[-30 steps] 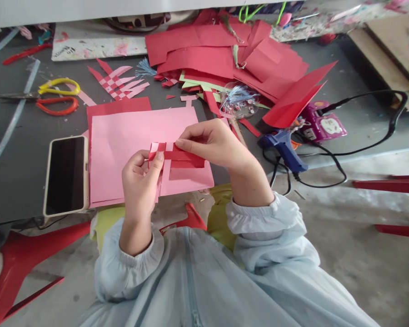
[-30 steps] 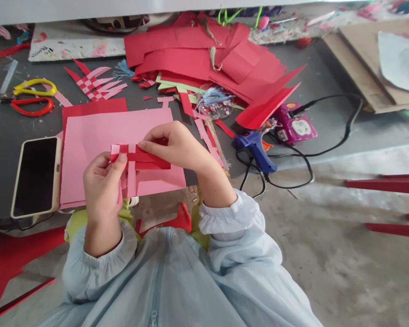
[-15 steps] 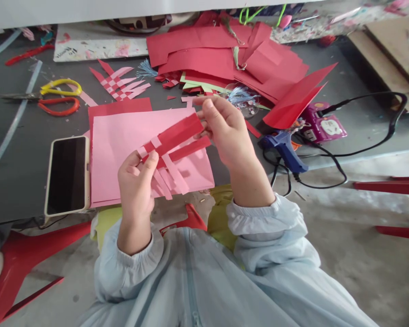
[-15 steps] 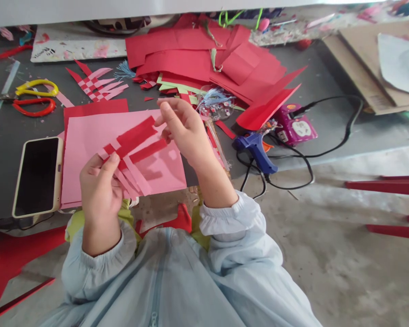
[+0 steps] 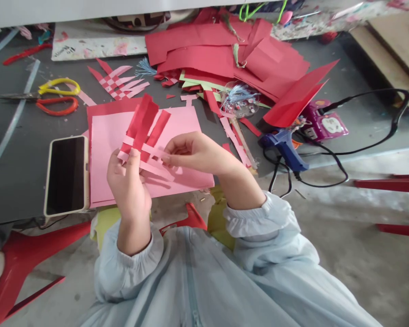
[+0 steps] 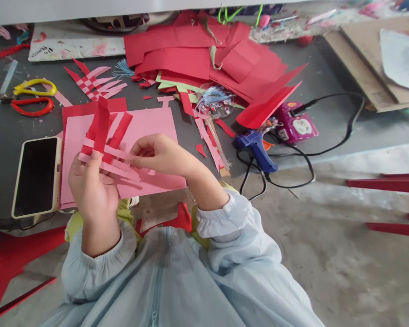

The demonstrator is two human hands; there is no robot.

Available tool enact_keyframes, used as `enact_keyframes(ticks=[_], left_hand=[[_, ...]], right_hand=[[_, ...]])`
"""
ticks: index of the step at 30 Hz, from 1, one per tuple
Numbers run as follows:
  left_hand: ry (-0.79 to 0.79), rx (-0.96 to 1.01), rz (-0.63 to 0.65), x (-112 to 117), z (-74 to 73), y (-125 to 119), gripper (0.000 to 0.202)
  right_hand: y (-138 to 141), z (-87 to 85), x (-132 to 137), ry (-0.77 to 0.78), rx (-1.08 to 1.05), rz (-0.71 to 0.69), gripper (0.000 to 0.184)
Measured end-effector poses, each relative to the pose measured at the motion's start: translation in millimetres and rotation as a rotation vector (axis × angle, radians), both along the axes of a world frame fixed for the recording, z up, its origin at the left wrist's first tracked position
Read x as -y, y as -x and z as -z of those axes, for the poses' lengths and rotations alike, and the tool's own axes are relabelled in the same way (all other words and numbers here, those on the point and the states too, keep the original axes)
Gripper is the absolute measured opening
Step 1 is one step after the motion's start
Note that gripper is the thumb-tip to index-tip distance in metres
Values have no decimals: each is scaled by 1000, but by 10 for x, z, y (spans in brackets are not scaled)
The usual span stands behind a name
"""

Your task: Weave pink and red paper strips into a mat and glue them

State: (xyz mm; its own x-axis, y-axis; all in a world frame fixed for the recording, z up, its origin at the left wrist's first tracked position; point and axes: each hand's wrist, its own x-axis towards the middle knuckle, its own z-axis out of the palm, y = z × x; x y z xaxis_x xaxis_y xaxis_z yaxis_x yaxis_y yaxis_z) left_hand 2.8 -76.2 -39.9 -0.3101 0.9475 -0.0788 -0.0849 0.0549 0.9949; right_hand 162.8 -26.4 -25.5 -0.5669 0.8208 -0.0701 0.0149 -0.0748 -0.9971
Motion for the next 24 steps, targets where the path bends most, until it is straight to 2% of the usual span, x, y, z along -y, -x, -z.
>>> enact_keyframes(ticks=[3,6,9,13,16,19,24], left_hand=[[-23,114,-80,-2,-25,-18,35],[15,147,-35,31,-69,-11,36],[17,70,-33,90,-85,32,37],[-81,-88,-72,137,-51,125,36],[-87,-127,-42,125,-20,193,39],[-65,-111,1,97,-6,234,43],[-136,-136,-13,65,6,236,40]], right_hand=[[-44,-3,-24,-12,27,86,26],[-110,-1,-54,-41,75,190,19],[-179,23,-93,-88,109,243,13],[-239,36,-123,-105,209,231,10],[-238,19,-116,-100,221,228,11],[-215,-8,-100,-106,180,244,17],[-195,-45,-67,-100,145,297,43]])
